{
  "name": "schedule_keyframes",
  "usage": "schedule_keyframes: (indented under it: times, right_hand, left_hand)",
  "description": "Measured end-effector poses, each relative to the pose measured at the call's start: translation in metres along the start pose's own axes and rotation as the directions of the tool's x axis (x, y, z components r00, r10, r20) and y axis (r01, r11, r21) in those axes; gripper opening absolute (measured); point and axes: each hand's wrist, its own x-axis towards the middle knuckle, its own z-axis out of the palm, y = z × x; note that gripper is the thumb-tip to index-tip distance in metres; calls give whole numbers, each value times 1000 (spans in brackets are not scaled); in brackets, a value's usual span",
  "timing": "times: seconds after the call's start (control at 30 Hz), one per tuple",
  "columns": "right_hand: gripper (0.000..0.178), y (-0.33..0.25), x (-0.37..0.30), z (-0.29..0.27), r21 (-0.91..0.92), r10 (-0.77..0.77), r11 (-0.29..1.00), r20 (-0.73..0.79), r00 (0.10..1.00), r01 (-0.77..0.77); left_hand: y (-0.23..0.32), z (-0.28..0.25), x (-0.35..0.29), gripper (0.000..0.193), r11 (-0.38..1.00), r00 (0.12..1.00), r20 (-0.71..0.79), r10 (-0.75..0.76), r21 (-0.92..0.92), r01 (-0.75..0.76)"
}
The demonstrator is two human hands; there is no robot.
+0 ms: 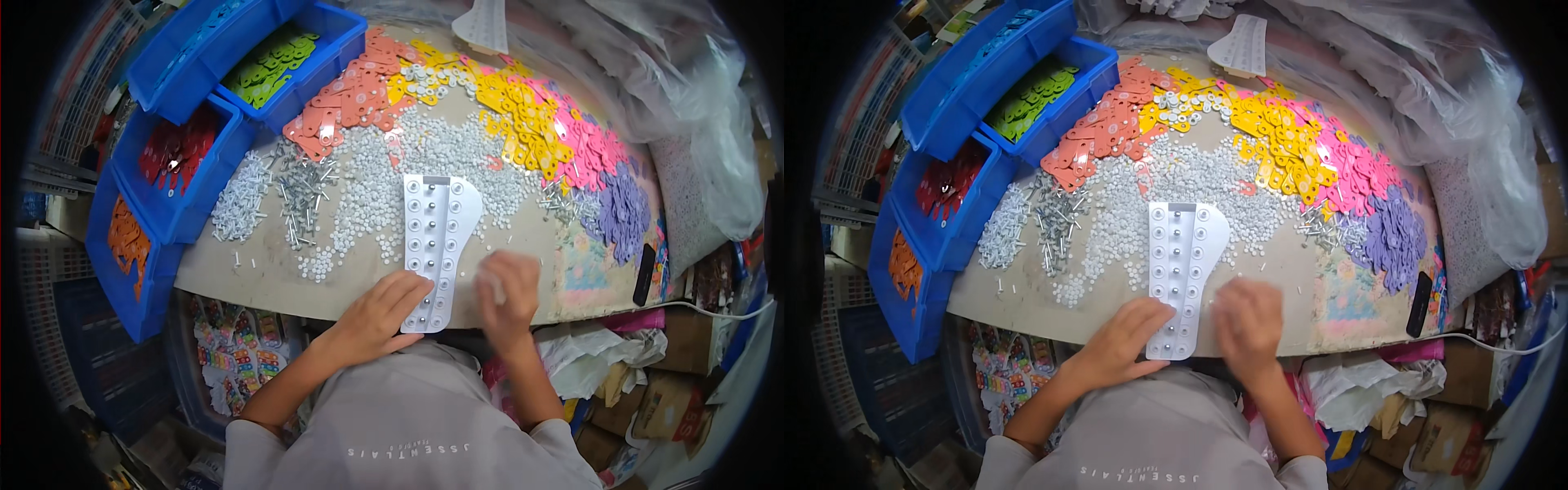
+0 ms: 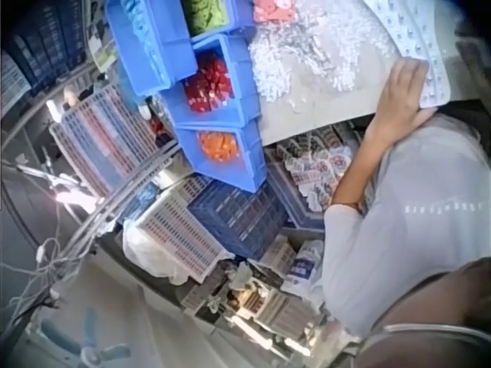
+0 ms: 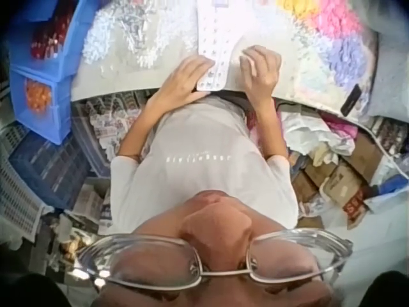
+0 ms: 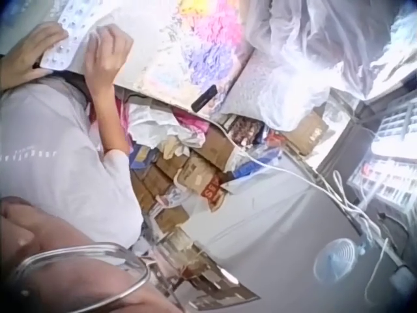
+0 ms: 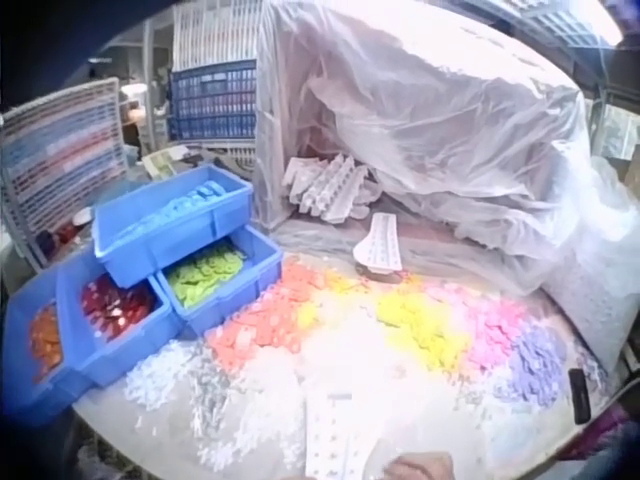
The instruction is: Assembling multi-colored silicone fidget toys by placing colored buttons into white frames.
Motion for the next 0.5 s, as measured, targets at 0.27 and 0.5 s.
schedule_keyframes:
  times: [0.27, 0.5]
  right_hand:
    - [16, 81, 97, 31, -79, 41, 996, 104, 994, -33]
    - [17, 117, 194, 96, -43, 7, 999, 188, 982, 2]
  left_hand:
    - [-6, -34, 24, 64, 998, 989, -139, 59, 30, -56]
    - [-77, -98, 125, 14, 966, 873, -488, 7, 230, 121]
